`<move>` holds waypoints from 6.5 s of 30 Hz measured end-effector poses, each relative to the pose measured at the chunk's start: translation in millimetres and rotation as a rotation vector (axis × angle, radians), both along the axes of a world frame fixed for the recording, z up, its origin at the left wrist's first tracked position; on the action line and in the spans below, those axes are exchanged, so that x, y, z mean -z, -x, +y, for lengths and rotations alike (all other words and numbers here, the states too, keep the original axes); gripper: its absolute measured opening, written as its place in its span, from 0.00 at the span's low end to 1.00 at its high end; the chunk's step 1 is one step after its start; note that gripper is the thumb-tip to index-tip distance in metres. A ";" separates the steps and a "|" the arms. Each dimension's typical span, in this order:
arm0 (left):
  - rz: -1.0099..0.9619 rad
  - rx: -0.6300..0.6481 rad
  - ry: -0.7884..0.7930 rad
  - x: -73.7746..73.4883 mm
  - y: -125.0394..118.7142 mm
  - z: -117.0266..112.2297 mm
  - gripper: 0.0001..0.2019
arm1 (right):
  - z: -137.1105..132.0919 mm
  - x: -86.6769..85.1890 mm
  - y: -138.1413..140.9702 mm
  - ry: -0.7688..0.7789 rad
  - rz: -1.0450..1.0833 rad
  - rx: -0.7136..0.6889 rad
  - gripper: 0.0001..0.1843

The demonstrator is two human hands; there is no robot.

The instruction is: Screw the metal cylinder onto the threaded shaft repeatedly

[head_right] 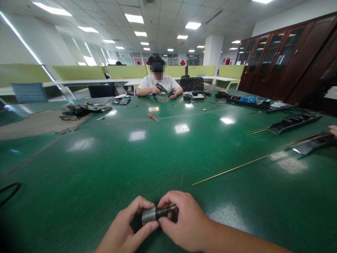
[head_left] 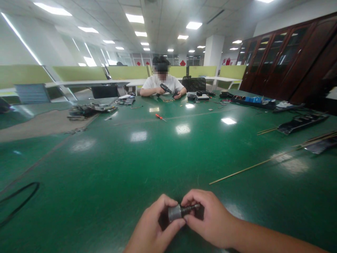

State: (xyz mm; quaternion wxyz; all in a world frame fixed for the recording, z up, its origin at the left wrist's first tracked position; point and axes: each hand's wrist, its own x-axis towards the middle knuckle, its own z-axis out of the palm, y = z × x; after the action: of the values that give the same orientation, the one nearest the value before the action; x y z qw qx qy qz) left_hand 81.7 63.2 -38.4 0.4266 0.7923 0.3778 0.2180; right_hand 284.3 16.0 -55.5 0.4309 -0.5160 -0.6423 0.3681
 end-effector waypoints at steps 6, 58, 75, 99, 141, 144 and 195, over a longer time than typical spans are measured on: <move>0.025 -0.007 -0.005 3.3 0.1 0.8 0.07 | 0.5 -2.3 0.0 -0.002 0.000 0.004 0.08; 0.033 -0.014 0.019 -2.9 -1.6 -1.9 0.08 | 3.0 -5.1 -6.1 0.060 0.040 -0.007 0.05; 0.037 -0.009 0.001 2.4 0.3 -1.5 0.09 | 3.4 -5.4 -6.6 0.087 0.061 -0.017 0.04; 0.033 -0.019 0.015 0.1 0.1 -2.7 0.10 | 3.0 -0.9 -5.6 0.086 0.070 -0.008 0.05; 0.018 -0.009 0.021 2.6 2.0 -1.9 0.10 | 3.1 -3.2 -9.3 0.092 0.097 -0.029 0.05; 0.019 -0.016 0.017 3.1 1.4 -1.1 0.10 | 2.1 -2.7 -9.0 0.096 0.100 -0.024 0.06; -0.036 -0.033 0.050 -1.8 -0.5 -1.2 0.09 | 3.0 -5.4 -9.8 0.128 0.148 -0.028 0.06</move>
State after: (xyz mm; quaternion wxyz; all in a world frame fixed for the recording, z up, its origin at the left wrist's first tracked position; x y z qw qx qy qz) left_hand 82.2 62.0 -36.7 0.4493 0.7709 0.3887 0.2297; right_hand 294.1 19.0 -50.0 0.4381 -0.5047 -0.5911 0.4516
